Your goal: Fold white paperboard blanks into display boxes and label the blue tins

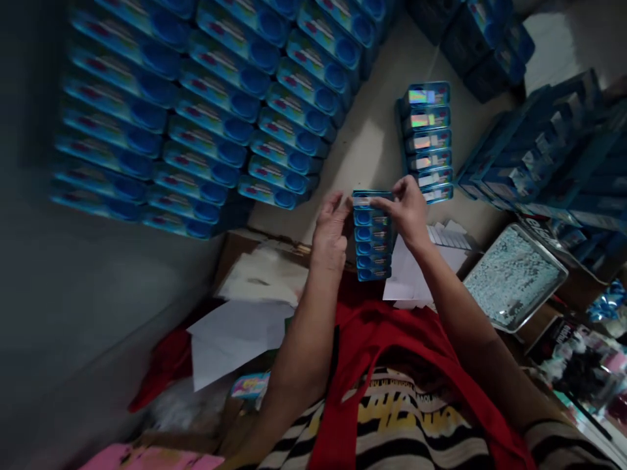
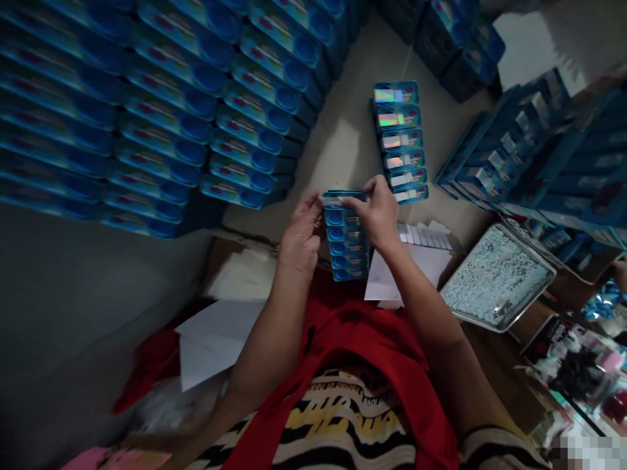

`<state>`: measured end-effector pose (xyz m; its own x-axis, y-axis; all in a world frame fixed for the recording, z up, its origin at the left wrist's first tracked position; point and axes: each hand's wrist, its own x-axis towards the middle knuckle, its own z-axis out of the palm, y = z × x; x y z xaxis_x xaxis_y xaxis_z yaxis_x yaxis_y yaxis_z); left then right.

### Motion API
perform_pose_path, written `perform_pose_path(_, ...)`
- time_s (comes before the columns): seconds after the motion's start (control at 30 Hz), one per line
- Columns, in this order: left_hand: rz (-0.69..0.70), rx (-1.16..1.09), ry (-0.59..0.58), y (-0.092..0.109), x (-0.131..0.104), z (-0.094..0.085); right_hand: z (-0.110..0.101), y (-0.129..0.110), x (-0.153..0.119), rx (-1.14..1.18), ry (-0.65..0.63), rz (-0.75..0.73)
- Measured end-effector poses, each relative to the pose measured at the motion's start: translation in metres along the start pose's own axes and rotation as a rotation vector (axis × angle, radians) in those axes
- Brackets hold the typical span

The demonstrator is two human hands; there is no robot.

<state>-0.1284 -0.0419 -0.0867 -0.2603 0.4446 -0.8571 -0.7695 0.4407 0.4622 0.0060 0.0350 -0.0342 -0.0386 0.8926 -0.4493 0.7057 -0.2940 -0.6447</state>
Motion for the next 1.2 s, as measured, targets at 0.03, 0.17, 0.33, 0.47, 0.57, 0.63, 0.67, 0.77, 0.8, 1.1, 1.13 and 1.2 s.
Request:
perform_pose_path(0.03, -0.008, 0.023, 0.017, -0.002, 0.002, 0.001, 0.003, 0.002, -0.001, 0.037, -0.017, 0.022)
perform_pose_path(0.17, 0.230, 0.358, 0.231, 0.001, -0.020, 0.001, -0.005, 0.003, -0.026, 0.037, -0.025, -0.048)
perform_pose_path(0.33, 1.068, 0.937, 0.150, -0.003, -0.102, 0.023, -0.085, 0.056, -0.090, -0.372, 0.204, -0.149)
perform_pose_path(0.47, 1.106, 1.352, -0.486, -0.058, -0.125, 0.101, -0.125, 0.156, -0.123, -0.467, 0.420, 0.155)
perform_pose_path(0.57, 0.868, 1.763, -0.749, -0.114, -0.108, 0.157, -0.110, 0.214, -0.139, -0.345, 0.350, 0.253)
perform_pose_path(0.63, 0.766, 1.946, -0.774, -0.143, -0.094, 0.173, -0.095, 0.235, -0.146, -0.306, 0.314, 0.221)
perform_pose_path(0.67, 0.758, 1.993, -0.766, -0.153, -0.087, 0.176, -0.090, 0.240, -0.148, -0.311, 0.301, 0.190)
perform_pose_path(0.77, 0.785, 2.016, -0.746, -0.165, -0.073, 0.169, -0.092, 0.245, -0.148, -0.386, 0.269, 0.107)
perform_pose_path(0.8, 0.776, 2.006, -0.759, -0.166, -0.070, 0.167, -0.097, 0.246, -0.146, -0.417, 0.268, 0.092)
perform_pose_path(1.1, 0.669, 1.879, -0.785, -0.181, -0.040, 0.167, -0.121, 0.258, -0.115, -0.538, 0.092, -0.127)
perform_pose_path(1.13, 0.666, 1.857, -0.773, -0.182, -0.037, 0.167, -0.119, 0.260, -0.116, -0.529, 0.087, -0.136)
perform_pose_path(1.2, 0.669, 1.807, -0.760, -0.182, -0.033, 0.166, -0.113, 0.263, -0.122, -0.507, 0.084, -0.153)
